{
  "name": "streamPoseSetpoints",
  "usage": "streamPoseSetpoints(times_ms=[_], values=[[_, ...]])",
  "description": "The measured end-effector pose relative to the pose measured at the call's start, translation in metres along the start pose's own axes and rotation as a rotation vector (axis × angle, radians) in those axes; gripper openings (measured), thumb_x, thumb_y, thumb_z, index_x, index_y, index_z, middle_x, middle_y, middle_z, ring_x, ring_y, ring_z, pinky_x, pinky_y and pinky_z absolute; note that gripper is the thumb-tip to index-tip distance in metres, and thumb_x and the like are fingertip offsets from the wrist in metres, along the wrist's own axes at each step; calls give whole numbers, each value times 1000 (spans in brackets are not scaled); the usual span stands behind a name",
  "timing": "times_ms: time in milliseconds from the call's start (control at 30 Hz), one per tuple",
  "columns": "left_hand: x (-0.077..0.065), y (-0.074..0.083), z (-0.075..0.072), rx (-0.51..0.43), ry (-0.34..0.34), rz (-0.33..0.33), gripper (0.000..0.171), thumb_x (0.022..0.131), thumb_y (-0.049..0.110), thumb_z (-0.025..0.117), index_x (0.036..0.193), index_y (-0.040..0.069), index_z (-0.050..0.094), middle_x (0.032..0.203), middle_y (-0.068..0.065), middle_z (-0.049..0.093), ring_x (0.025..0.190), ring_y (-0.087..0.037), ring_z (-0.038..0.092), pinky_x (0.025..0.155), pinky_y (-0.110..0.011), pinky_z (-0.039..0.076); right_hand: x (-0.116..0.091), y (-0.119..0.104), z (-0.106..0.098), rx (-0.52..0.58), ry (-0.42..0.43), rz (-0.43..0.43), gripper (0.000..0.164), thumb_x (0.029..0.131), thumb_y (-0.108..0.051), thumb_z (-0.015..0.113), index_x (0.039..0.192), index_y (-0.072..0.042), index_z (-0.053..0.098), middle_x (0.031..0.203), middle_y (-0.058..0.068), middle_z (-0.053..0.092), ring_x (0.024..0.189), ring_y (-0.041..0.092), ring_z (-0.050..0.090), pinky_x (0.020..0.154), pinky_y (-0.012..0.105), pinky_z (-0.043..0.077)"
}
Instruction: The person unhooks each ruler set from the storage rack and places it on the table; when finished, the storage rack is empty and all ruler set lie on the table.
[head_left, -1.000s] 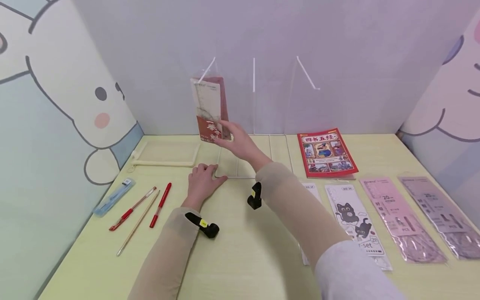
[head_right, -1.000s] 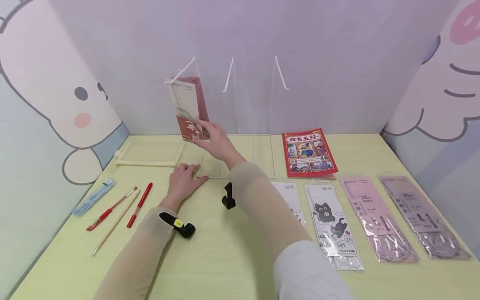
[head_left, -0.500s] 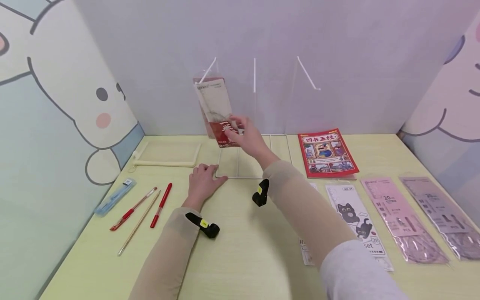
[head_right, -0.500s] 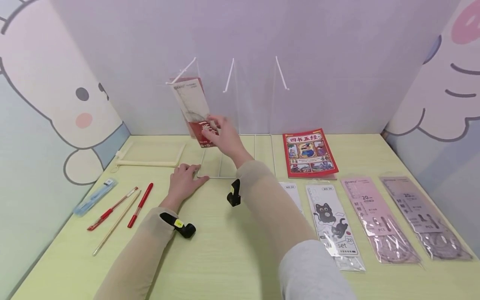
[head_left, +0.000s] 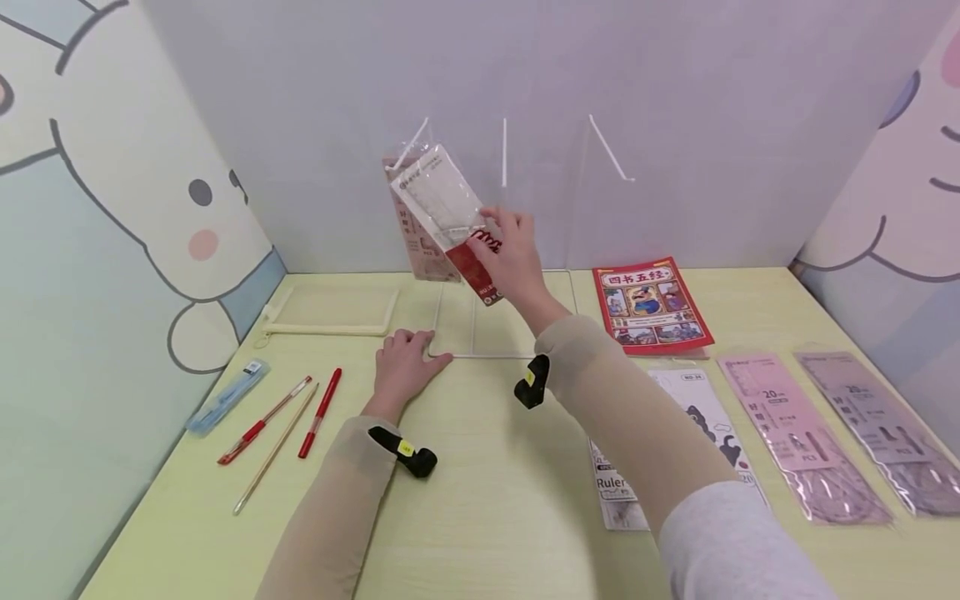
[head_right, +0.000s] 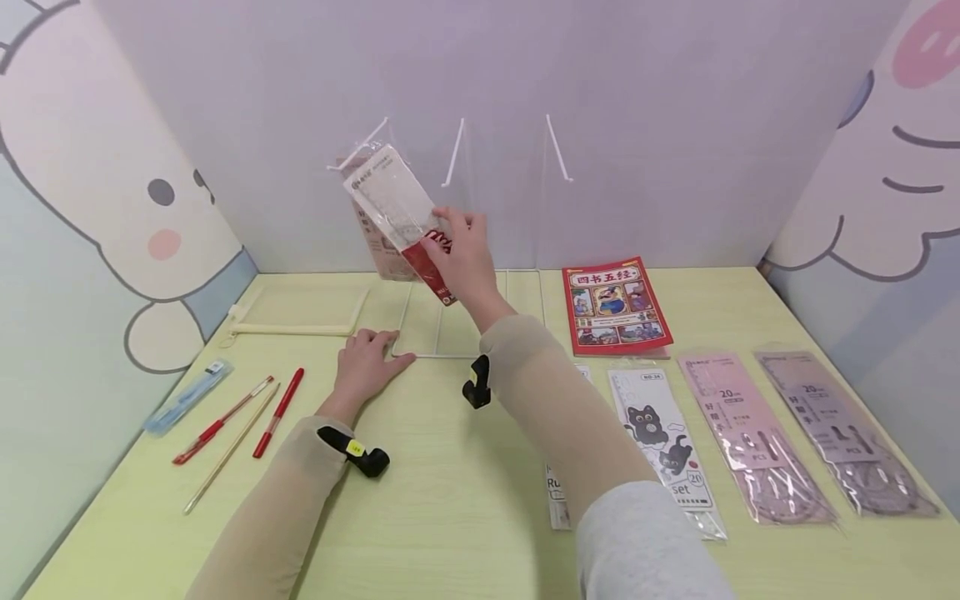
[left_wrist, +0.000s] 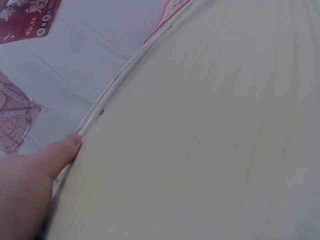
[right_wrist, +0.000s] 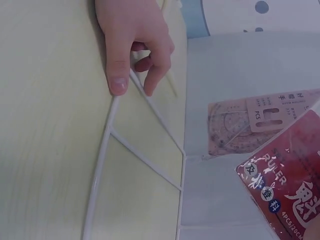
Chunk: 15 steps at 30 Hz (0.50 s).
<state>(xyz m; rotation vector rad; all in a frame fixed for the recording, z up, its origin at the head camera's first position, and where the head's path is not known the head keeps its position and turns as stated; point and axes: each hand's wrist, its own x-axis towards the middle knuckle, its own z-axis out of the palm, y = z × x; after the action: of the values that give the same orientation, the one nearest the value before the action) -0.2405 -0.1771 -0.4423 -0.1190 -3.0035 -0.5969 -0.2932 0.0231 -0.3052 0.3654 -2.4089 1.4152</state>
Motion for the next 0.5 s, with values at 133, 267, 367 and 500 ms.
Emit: streamPoseSetpoints(times_ms=[133, 267, 367, 500], values=[[0, 0, 0, -5, 5, 8, 66, 83, 61, 56, 132, 16, 54, 120, -13, 47, 107, -31, 39, 87, -47, 31, 1, -3, -3, -64, -1, 3, 50, 89, -31, 65, 134, -23, 46, 128, 8, 38, 111, 23, 45, 89, 38, 43], [-1, 1, -1, -10, 11, 13, 66, 83, 61, 57, 131, 16, 54, 120, -13, 47, 107, -31, 39, 87, -47, 31, 1, -5, -7, -121, -17, -25, 53, 88, -33, 65, 136, -23, 44, 129, 9, 44, 106, 20, 45, 85, 36, 43], [-1, 1, -1, -12, 8, 13, 66, 83, 61, 57, 131, 16, 54, 120, -13, 47, 107, -32, 39, 87, -48, 31, 0, -7, -10, -132, -34, -42, 55, 87, -34, 66, 136, -22, 44, 125, 8, 47, 100, 19, 45, 80, 34, 43], [-2, 0, -1, -15, 7, 13, 66, 83, 61, 57, 131, 16, 55, 120, -14, 47, 108, -32, 40, 87, -48, 31, -4, -9, -13, -120, -48, -69, 55, 87, -32, 67, 135, -20, 45, 124, 6, 48, 98, 19, 45, 77, 33, 44]])
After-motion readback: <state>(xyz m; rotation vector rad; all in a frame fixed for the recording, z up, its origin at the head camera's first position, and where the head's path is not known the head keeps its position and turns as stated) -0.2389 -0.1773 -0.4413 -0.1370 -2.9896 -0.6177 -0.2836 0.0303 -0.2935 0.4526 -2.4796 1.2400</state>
